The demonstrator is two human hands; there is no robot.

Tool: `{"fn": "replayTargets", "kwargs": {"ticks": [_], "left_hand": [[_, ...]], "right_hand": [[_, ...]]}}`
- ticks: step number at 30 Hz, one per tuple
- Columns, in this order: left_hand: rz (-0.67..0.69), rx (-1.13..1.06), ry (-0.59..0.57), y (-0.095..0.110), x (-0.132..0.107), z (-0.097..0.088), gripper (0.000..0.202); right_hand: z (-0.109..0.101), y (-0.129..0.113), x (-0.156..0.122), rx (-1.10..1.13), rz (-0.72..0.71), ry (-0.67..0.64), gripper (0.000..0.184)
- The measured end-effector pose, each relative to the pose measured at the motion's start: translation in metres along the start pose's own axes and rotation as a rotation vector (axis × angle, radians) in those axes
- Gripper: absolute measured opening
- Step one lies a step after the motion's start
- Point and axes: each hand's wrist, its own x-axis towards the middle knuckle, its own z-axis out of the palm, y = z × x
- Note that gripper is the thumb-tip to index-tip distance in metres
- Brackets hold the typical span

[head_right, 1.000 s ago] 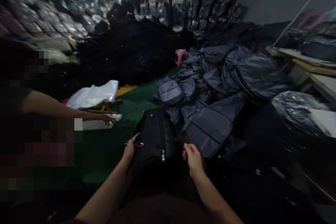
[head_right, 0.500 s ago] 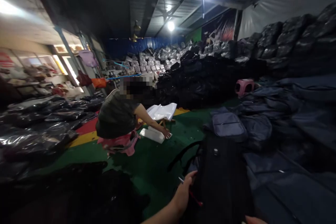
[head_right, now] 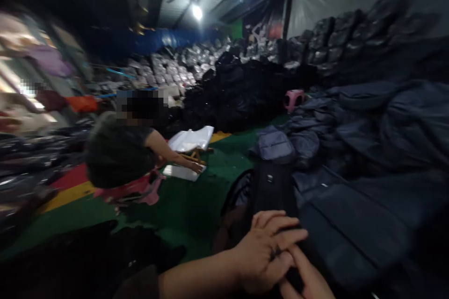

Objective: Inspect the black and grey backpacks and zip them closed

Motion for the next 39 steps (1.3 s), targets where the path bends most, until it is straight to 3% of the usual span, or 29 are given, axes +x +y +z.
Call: {"fn": "replayTargets", "kwargs": {"ticks": [4,7,10,14,19,22,24,27,31,34,39], "left_hand": [[-0.12,-0.115,0.004,-0.023,0.001,0.015,0.054],[-0.335,-0.188,0.189,-0.054,0.0,0.016,0.037],[-0.47,-0.099,0.157,-0.071,0.0,0.017,0.028],[-0.389,0.069,-0.002,-0.063,0.003,0.031,0.028],[-0.415,0.338,-0.037,-0.051,0.012,0.065,0.04],[-0.41,0.382,-0.062,-0.054,0.013,0.077,0.027],[-0.39,0.3,-0.098,-0.059,0.012,0.079,0.015],[-0.382,0.009,-0.121,-0.064,0.011,0.072,0.012],[-0.53,-0.316,-0.127,-0.067,0.01,0.064,0.018],[-0.654,-0.51,-0.146,-0.068,0.012,0.065,0.021],[-0.671,-0.648,-0.106,-0.07,0.014,0.072,0.021]], "right_hand": [[-0.01,-0.01,-0.015,0.219,0.184,-0.073,0.026],[-0.021,0.001,-0.017,0.409,0.287,0.106,0.018],[-0.027,0.017,-0.02,0.494,0.332,0.298,0.014],[-0.019,0.032,-0.022,0.479,0.347,0.342,0.009],[-0.003,0.04,-0.022,0.413,0.359,0.327,0.006],[-0.002,0.043,-0.022,0.372,0.366,0.339,0.008],[-0.003,0.043,-0.022,0.344,0.342,0.349,0.008],[-0.006,0.041,-0.022,0.292,0.299,0.342,0.014],[-0.005,0.038,-0.02,0.185,0.262,0.31,0.025],[-0.005,0.037,-0.017,0.059,0.191,0.304,0.023],[-0.01,0.032,-0.009,-0.232,-0.008,0.291,0.02]]}}
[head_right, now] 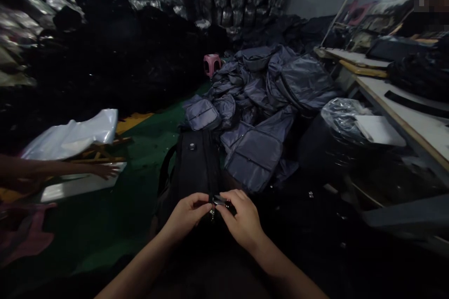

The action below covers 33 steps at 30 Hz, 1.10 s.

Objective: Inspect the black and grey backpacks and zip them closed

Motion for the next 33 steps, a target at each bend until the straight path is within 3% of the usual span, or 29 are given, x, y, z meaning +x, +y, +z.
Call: {"fn": "replayTargets", "kwargs": {"ticks": [5,25,28,33], "left_hand": [[0.068,-0.009,-0.034,-0.004,0.001,0.0,0.026],[0.094,0.091,-0.069,-0.004,-0.001,-0.002,0.028],[0.105,0.088,-0.06,-0.002,-0.002,0.0,0.024],[0.021,-0.009,-0.068,-0.005,-0.001,-0.002,0.03]], "right_hand": [[-0.002,0.002,0.007,-0.166,-0.09,0.004,0.024],[-0.001,0.002,0.008,-0.224,-0.102,-0.038,0.016],[0.002,0.004,0.009,-0.059,-0.025,0.023,0.014],[0.0,0.01,0.016,0.333,0.292,0.241,0.025]]}}
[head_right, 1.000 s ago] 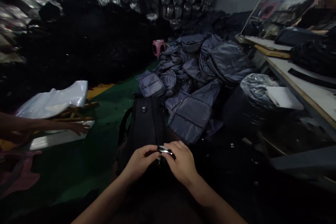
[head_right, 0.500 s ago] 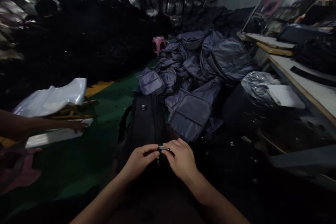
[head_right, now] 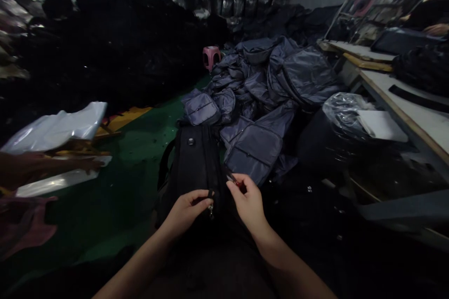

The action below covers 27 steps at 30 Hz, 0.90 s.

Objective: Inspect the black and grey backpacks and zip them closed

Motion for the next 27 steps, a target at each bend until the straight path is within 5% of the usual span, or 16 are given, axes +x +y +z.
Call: {"fn": "replayTargets", "kwargs": {"ticks": [5,10,17,21,27], "left_hand": [[-0.047,-0.107,0.112,-0.001,0.001,-0.006,0.032],[-0.038,-0.194,0.228,0.001,-0.003,-0.009,0.027],[-0.026,-0.256,0.26,0.001,-0.01,-0.006,0.031],[0.026,-0.198,0.234,0.0,-0.015,-0.005,0.031],[0.335,0.131,0.046,-0.002,-0.031,-0.012,0.02]], "right_hand": [[-0.004,0.007,-0.005,0.122,0.163,-0.127,0.036],[0.005,0.012,-0.029,-0.177,0.161,-0.491,0.022],[0.013,0.012,-0.047,-0.637,-0.077,-0.448,0.016],[0.015,0.017,-0.053,-0.507,-0.049,-0.441,0.012],[0.019,0.025,-0.057,-0.169,0.113,-0.483,0.016]]}}
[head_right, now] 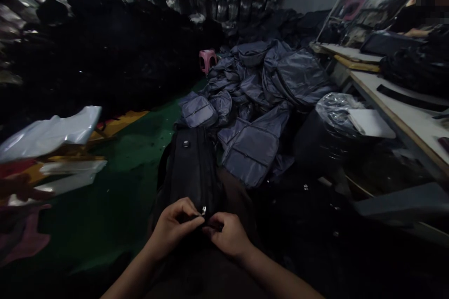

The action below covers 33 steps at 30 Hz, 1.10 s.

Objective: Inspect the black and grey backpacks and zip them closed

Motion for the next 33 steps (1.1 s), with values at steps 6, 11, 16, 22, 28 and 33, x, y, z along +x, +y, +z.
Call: {"fn": "replayTargets", "kwargs": {"ticks": [6,11,16,22,28,33], "left_hand": [[0.099,0.064,-0.07,-0.001,-0.01,-0.001,0.016],[0.151,0.109,-0.151,-0.003,-0.012,0.006,0.01],[0.204,0.259,-0.281,-0.001,-0.013,0.008,0.006],[0.294,0.565,-0.336,-0.006,-0.013,0.01,0.003],[0.357,0.729,-0.374,-0.006,-0.014,0.014,0.01],[0.336,0.69,-0.435,0.01,-0.02,0.013,0.004]], "right_hand": [[-0.007,0.0,-0.003,0.294,0.104,-0.163,0.013],[-0.013,0.007,-0.005,0.427,0.101,-0.248,0.016],[-0.009,0.032,-0.007,0.464,0.188,-0.303,0.023],[-0.002,0.041,-0.004,0.565,0.264,-0.281,0.039],[-0.005,0.021,-0.001,0.493,0.242,-0.132,0.048],[-0.006,0.006,0.001,0.509,0.243,-0.175,0.046]]}}
